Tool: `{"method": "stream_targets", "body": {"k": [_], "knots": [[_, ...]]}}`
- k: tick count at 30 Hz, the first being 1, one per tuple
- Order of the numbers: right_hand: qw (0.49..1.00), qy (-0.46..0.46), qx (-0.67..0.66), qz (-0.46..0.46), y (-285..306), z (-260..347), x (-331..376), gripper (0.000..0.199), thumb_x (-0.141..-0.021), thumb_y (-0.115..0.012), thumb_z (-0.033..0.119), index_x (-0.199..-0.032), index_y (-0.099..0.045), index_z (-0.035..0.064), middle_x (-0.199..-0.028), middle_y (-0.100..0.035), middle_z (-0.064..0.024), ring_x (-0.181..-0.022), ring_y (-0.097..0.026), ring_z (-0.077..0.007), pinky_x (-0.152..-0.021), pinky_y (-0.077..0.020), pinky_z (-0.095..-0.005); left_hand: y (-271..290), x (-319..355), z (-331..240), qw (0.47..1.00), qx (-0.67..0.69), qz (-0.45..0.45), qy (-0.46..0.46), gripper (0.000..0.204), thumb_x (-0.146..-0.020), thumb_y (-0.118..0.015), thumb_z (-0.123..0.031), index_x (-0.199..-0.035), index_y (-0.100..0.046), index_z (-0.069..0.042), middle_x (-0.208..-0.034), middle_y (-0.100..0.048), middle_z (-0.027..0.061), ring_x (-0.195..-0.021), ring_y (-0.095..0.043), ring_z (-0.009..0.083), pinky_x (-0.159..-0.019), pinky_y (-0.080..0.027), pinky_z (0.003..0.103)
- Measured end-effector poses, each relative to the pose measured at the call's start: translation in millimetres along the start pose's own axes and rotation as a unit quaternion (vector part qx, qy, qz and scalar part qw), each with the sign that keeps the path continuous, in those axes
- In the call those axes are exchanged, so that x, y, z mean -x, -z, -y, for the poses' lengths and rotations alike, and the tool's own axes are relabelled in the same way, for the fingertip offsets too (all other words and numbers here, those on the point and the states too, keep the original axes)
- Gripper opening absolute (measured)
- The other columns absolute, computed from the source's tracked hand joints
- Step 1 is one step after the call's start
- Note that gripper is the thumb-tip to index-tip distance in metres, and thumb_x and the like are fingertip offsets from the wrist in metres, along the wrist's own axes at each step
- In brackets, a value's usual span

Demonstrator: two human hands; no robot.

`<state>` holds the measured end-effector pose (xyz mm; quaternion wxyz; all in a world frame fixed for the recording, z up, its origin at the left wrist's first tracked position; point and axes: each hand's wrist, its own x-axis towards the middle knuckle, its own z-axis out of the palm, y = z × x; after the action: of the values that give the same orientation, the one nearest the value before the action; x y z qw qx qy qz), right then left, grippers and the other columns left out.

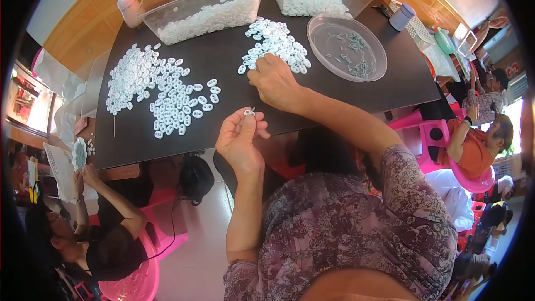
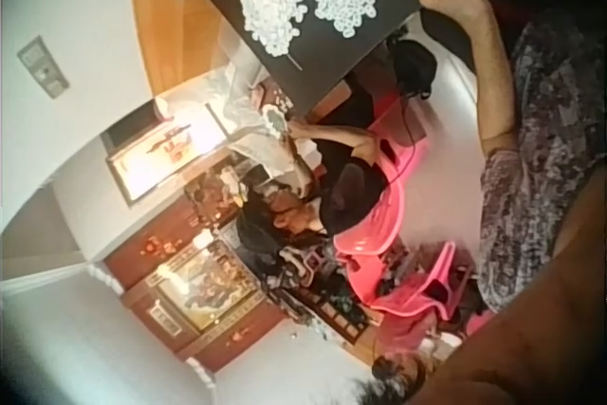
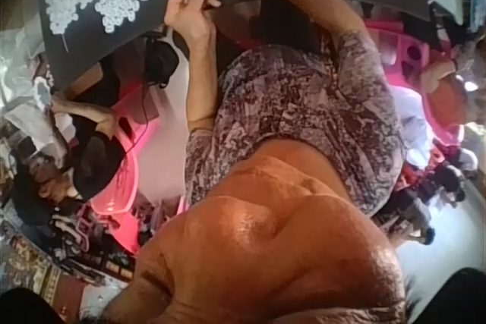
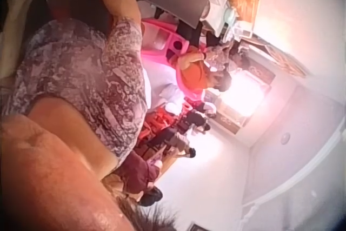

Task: Manually assembling small plastic components by inserting blue pieces into white circular pieces.

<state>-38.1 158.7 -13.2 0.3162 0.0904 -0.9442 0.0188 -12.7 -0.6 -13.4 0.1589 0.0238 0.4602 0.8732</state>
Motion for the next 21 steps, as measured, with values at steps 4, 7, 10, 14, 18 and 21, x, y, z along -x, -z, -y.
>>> {"method": "stream_targets", "body": {"k": [4,7,10,14,18,21], "knots": [[1.000,-0.008,-0.006,0.019,3.6,4.0,0.8,0.013,-0.067,-0.069,0.012,-0.068,-0.058,0.0043,-0.072,-0.051,-0.0115,-0.072,-0.049,-0.0270,-0.063,-0.0407,-0.0380,1.6,0.2,-0.4,1.000,0.006,-0.007,-0.002,0.011,-0.085,-0.056,0.001,-0.095,-0.057,0.007,-0.080,-0.064,0.0155,-0.060,-0.060,0.0155,-0.049,-0.047,0.023],[1.000,-0.011,-0.010,0.006,5.5,2.6,0.4,0.013,-0.067,-0.068,0.012,-0.069,-0.058,0.0041,-0.072,-0.051,-0.0115,-0.073,-0.050,-0.0270,-0.064,-0.0409,-0.0378,0.9,-0.2,-0.4,1.000,0.008,-0.005,-0.001,0.011,-0.085,-0.056,0.001,-0.095,-0.057,0.006,-0.080,-0.064,0.0154,-0.059,-0.060,0.0154,-0.049,-0.047,0.023],[1.000,-0.013,-0.001,0.020,4.9,0.8,-1.3,0.012,-0.067,-0.068,0.011,-0.070,-0.058,0.0042,-0.073,-0.051,-0.0115,-0.075,-0.050,-0.0271,-0.065,-0.0412,-0.0379,1.6,-1.0,0.8,1.000,0.008,-0.002,-0.004,0.010,-0.086,-0.056,0.000,-0.094,-0.057,0.005,-0.079,-0.064,0.0148,-0.059,-0.060,0.0154,-0.049,-0.048,0.024],[0.999,0.014,0.011,0.030,2.3,-0.7,-1.7,0.011,-0.066,-0.064,0.009,-0.074,-0.058,0.0035,-0.074,-0.053,-0.0124,-0.074,-0.051,-0.0273,-0.064,-0.0422,-0.0372,1.6,-0.1,0.4,1.000,0.008,0.004,-0.009,0.010,-0.086,-0.056,-0.001,-0.094,-0.058,0.005,-0.079,-0.064,0.0143,-0.059,-0.060,0.0153,-0.048,-0.049,0.024],[0.998,0.034,-0.037,0.034,8.6,3.8,0.6,0.009,-0.071,-0.061,0.003,-0.078,-0.056,0.0030,-0.072,-0.052,-0.0124,-0.073,-0.051,-0.0296,-0.063,-0.0420,-0.0383,4.1,0.2,1.1,1.000,0.010,0.001,-0.012,0.010,-0.086,-0.056,-0.001,-0.094,-0.057,0.005,-0.079,-0.064,0.0143,-0.059,-0.060,0.0153,-0.048,-0.049,0.024],[0.981,-0.058,-0.183,-0.012,13.1,5.7,8.9,0.009,-0.075,-0.059,0.003,-0.084,-0.059,0.0009,-0.076,-0.057,-0.0119,-0.074,-0.056,-0.0243,-0.063,-0.0445,-0.0351,2.9,0.7,1.3,1.000,0.010,0.001,-0.010,0.010,-0.086,-0.056,-0.001,-0.094,-0.057,0.004,-0.078,-0.064,0.0142,-0.059,-0.060,0.0154,-0.048,-0.049,0.024]]}}
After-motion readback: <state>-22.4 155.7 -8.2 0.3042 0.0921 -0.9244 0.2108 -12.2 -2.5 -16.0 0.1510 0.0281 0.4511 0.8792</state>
